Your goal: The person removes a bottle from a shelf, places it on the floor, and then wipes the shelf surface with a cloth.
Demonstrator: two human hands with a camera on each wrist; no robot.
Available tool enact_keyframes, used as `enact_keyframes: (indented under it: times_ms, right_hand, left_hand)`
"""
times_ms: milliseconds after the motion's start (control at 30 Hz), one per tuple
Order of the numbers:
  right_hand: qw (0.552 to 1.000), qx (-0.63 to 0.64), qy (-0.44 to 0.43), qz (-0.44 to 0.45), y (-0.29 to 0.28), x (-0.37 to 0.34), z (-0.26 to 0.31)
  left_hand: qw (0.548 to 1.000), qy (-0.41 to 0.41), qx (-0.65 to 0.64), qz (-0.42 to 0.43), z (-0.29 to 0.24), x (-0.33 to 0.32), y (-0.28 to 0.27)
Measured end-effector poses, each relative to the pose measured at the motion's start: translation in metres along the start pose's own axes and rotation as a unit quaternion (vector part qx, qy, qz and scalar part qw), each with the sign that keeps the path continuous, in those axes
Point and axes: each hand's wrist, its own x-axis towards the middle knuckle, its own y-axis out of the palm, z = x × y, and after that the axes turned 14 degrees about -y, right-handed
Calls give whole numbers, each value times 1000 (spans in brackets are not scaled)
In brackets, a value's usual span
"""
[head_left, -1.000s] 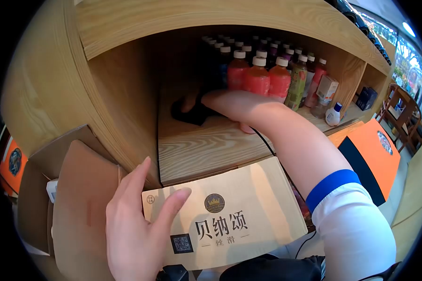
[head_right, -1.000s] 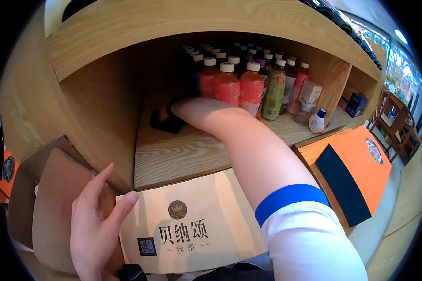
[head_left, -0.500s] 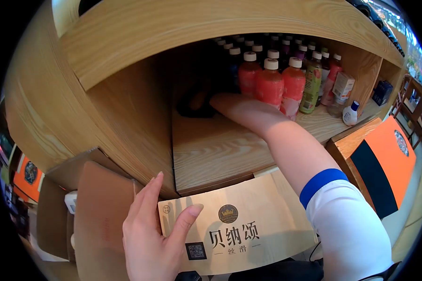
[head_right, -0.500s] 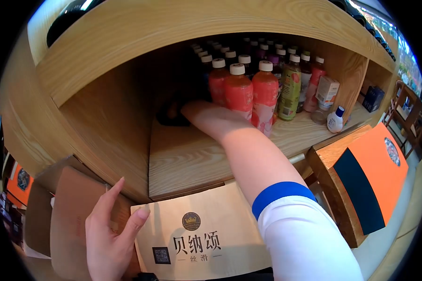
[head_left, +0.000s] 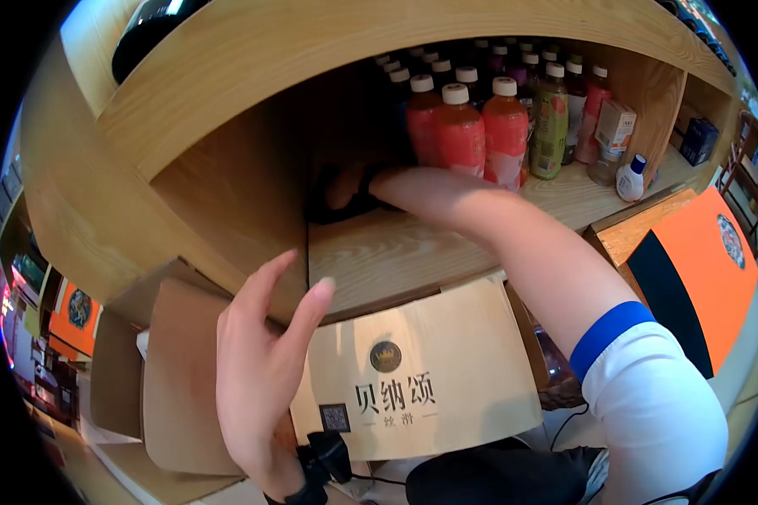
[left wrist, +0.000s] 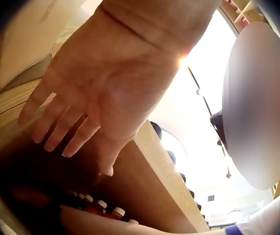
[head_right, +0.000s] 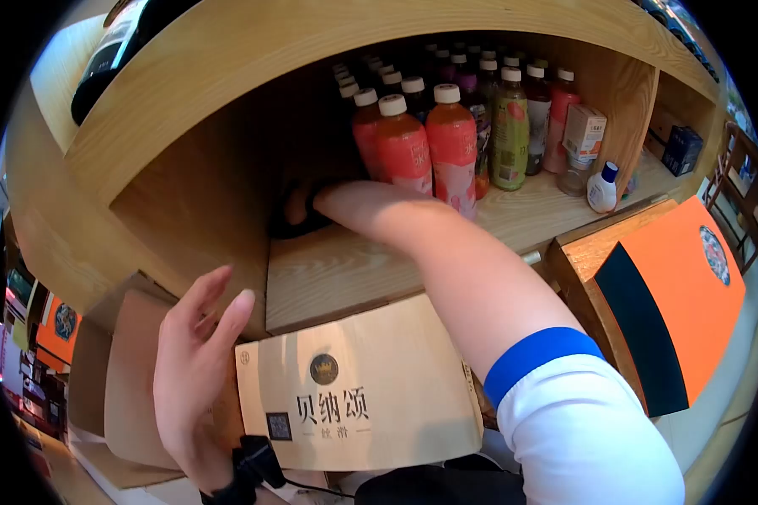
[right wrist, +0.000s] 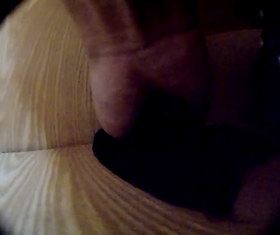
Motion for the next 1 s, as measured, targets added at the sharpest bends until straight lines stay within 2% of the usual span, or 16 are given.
enact_keyframes:
  times_ms: [100,167,233,267,300,333,433,467,500,533,600,633,700,767,1000]
  right_hand:
    - [1000,-10,-9,15,-10,9,1]
    - [1000,-15,7,1,-3,13,-4]
    - [998,-10,37,-47,8,24,-18]
    - [995,-11,64,-82,16,35,-24]
    - [997,15,-2,-81,10,17,-24]
    - [996,13,-1,-83,0,8,-17]
    - [983,81,-49,-159,5,23,-38]
    - [978,72,17,-197,5,27,-34]
    - [967,62,85,-232,7,28,-31]
    - [967,67,87,-232,10,26,-30]
    - [986,60,-41,-147,11,22,-30]
    - [986,60,-41,-147,10,24,-26]
    - [999,-33,-4,-43,17,44,-29]
    - [999,-23,-2,-32,24,50,-33]
    - [999,-3,30,17,21,50,-35]
  left_hand:
    - [999,2,-32,12,11,3,11]
    - [991,-4,63,116,13,6,15]
    - [987,-9,69,145,31,14,26]
    - [978,-19,118,173,40,17,32]
    - [965,-29,168,201,50,20,38]
    - [964,-9,186,191,60,23,46]
    - [954,9,230,190,60,19,55]
    - [942,-36,225,247,48,20,48]
    - [941,-37,228,249,49,21,49]
    - [942,-34,237,237,50,21,50]
    - [943,-30,244,225,54,21,54]
    - [946,-19,244,213,57,21,56]
    - [948,-12,244,202,58,21,56]
    - [934,-55,236,263,51,23,50]
    - [940,-50,221,254,44,13,42]
